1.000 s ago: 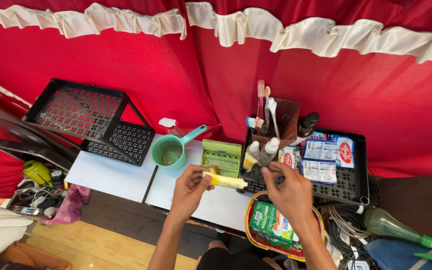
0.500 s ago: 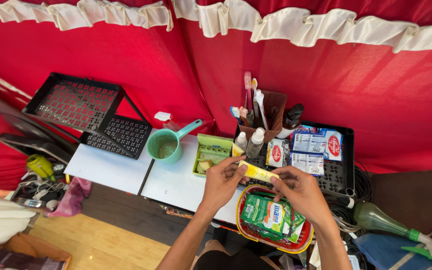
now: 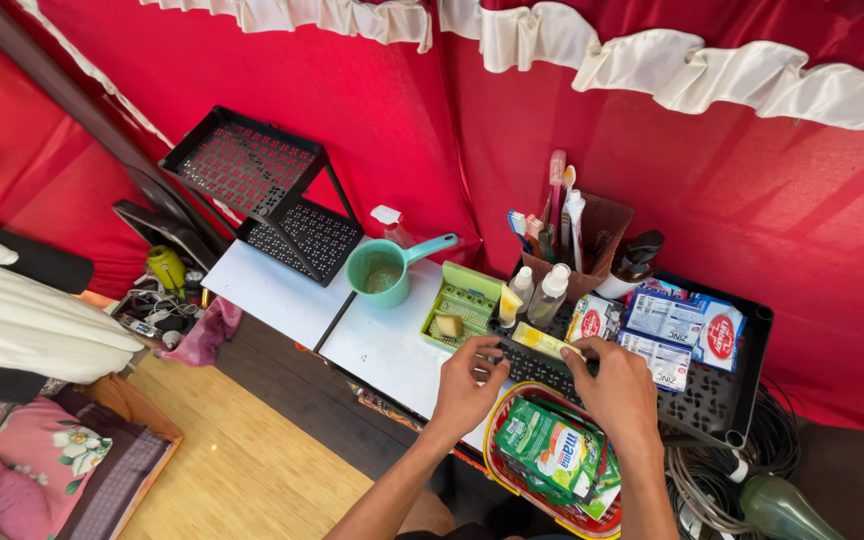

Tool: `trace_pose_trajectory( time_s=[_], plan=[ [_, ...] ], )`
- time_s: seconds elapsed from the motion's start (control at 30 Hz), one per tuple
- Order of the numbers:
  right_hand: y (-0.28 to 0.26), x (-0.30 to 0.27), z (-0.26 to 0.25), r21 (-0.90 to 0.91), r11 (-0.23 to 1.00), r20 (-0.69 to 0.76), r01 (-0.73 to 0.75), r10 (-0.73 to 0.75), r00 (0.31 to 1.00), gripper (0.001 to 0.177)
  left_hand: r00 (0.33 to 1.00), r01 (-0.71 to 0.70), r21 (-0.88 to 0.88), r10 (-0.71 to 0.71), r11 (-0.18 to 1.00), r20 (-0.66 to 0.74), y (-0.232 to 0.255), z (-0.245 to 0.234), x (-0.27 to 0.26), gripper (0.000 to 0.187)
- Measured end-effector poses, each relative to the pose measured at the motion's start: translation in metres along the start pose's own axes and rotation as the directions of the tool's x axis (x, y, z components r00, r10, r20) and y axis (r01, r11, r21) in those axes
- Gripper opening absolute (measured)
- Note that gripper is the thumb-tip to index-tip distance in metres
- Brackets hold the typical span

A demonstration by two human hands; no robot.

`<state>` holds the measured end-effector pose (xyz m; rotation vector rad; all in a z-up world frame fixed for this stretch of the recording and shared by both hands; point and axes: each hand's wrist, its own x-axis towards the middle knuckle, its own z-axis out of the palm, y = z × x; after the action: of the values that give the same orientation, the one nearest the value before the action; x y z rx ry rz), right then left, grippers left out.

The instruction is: The person organizes bathroom supplies on a small table by placing toothbrushes into a holder, arranging small bottles, and stacking boxes of soap and other items onto a black plastic shelf. The person handles each item individually and places them in designated spots on the shelf.

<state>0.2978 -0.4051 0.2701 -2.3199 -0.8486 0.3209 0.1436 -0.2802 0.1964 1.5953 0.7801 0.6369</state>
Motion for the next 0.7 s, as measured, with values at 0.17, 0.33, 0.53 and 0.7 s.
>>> trace_pose_trajectory(
  time_s=[0.17, 0.33, 0.53, 0.7],
  plan=[
    [-0.006, -0.001, 0.002, -0.100, 0.993, 0.054, -0.061, 0.066, 0.996, 0.030, 0.998, -0.051, 0.058, 0.054, 0.997, -0.044, -0.002, -0.002, 0.002, 0.044],
    [-0.011, -0.014, -0.005, -0.015, 0.995, -0.151, 0.097, -0.099, 0.984, 0.030, 0.995, -0.095, 0.034, 0.094, 0.995, 0.046, -0.003, -0.013, 0.001, 0.053],
    [-0.006, -0.064, 0.007, 0.136, 0.989, -0.190, -0.060, 0.086, 0.978, 0.018, 0.980, -0.065, 0.062, 0.052, 0.996, 0.194, -0.011, -0.050, -0.004, 0.047],
    [0.016, -0.100, 0.064, 0.287, 0.942, -0.197, -0.175, 0.237, 0.951, 0.015, 0.964, -0.112, 0.084, 0.087, 0.990, 0.253, -0.043, -0.111, -0.005, 0.015]
  ],
)
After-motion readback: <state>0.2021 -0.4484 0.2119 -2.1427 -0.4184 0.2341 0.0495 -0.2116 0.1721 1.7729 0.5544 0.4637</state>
